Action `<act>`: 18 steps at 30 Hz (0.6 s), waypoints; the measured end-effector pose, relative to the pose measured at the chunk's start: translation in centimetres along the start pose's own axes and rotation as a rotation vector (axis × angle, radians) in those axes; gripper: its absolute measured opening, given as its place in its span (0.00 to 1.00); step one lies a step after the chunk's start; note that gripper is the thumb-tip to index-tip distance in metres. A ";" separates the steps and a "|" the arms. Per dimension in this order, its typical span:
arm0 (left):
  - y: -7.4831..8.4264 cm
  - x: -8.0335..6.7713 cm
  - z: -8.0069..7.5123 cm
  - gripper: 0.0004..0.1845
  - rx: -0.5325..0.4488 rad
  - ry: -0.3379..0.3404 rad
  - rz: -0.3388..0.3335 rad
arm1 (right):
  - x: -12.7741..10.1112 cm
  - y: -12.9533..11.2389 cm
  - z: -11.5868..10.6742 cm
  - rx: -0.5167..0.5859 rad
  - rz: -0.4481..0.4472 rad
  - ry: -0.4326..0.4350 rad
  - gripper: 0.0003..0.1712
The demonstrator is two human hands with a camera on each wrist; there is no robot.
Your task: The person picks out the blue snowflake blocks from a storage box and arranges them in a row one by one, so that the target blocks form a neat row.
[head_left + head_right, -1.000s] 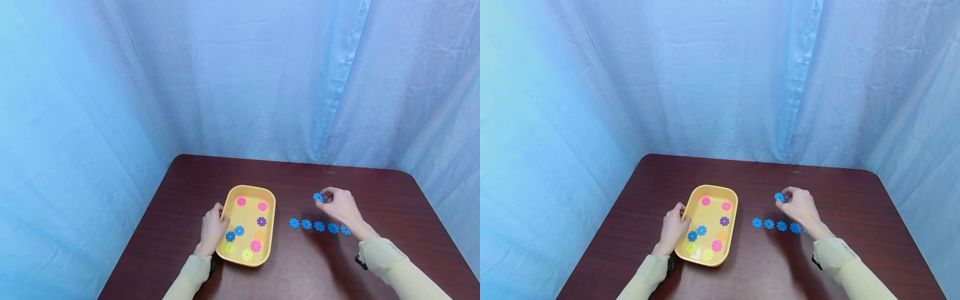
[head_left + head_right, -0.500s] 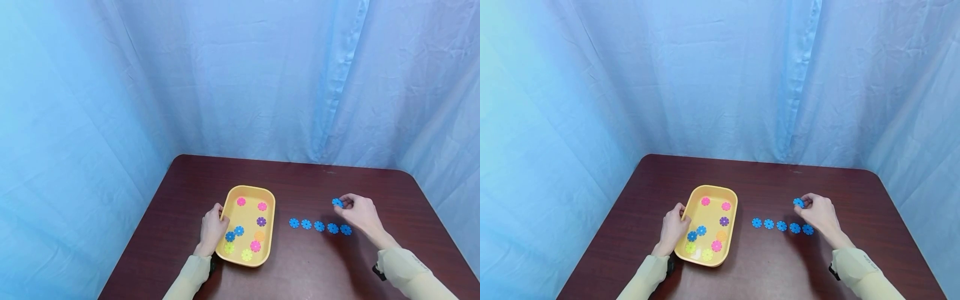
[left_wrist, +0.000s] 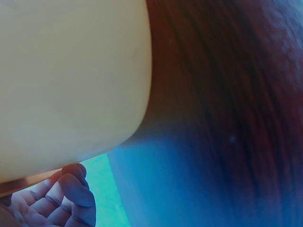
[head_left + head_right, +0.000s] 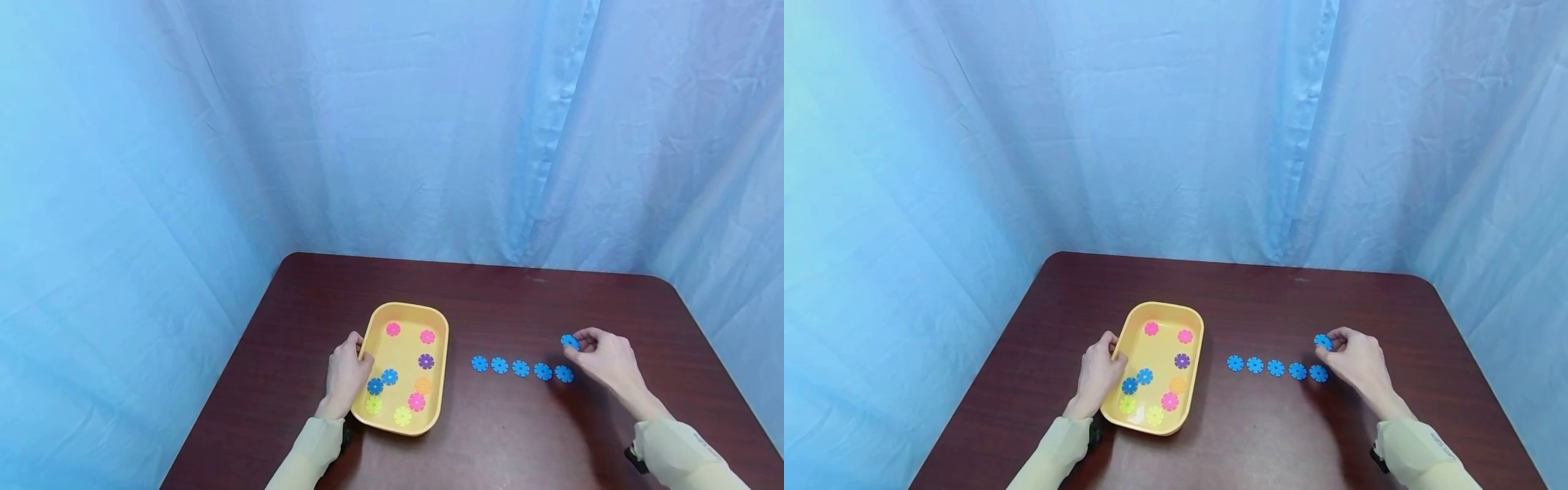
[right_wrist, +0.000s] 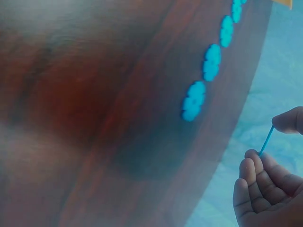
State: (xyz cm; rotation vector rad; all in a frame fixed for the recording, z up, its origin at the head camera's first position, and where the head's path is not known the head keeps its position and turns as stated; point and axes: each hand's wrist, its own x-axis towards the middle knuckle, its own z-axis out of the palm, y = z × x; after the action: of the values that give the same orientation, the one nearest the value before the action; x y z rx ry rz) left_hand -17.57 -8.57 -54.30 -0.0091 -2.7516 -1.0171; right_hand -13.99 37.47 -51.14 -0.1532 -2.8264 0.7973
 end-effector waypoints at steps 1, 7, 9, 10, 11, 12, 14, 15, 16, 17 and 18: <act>0.0 0.0 0.0 0.07 0.001 0.000 -0.001 | -0.1 0.3 0.1 -0.003 0.005 0.000 0.27; -0.1 0.0 0.2 0.07 0.003 -0.004 -0.002 | -0.9 1.7 0.9 -0.014 0.054 0.000 0.26; -0.1 0.0 0.2 0.06 0.002 -0.003 -0.001 | -1.1 2.1 1.0 -0.024 0.066 0.004 0.26; -0.1 0.0 0.2 0.06 0.001 -0.003 -0.001 | -1.1 2.4 1.0 -0.028 0.072 0.003 0.26; -0.1 0.0 0.2 0.06 -0.001 -0.002 -0.001 | -1.2 2.6 1.1 -0.035 0.074 0.004 0.26; -0.1 0.0 0.2 0.06 -0.003 -0.001 -0.001 | -1.3 2.8 1.1 -0.042 0.076 0.004 0.26; -0.1 0.0 0.2 0.06 -0.004 -0.001 0.000 | -1.5 3.1 1.2 -0.049 0.083 0.000 0.26; -0.1 0.0 0.2 0.06 -0.005 -0.002 0.000 | -1.6 3.3 1.2 -0.052 0.084 0.000 0.26; -0.1 0.0 0.2 0.06 -0.005 -0.002 0.000 | -1.7 3.4 1.2 -0.055 0.085 0.001 0.26; -0.1 0.1 0.1 0.06 -0.004 -0.002 0.001 | -1.8 3.6 1.2 -0.057 0.088 -0.001 0.26; -0.2 0.1 0.2 0.06 -0.003 -0.002 0.001 | -1.9 3.7 1.2 -0.059 0.093 -0.007 0.27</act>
State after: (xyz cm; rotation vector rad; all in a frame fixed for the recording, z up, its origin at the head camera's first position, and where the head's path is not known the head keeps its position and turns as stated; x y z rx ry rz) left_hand -17.69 -8.59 -54.51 -0.0119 -2.7516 -1.0213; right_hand -12.28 39.70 -54.43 -0.2927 -2.8686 0.7342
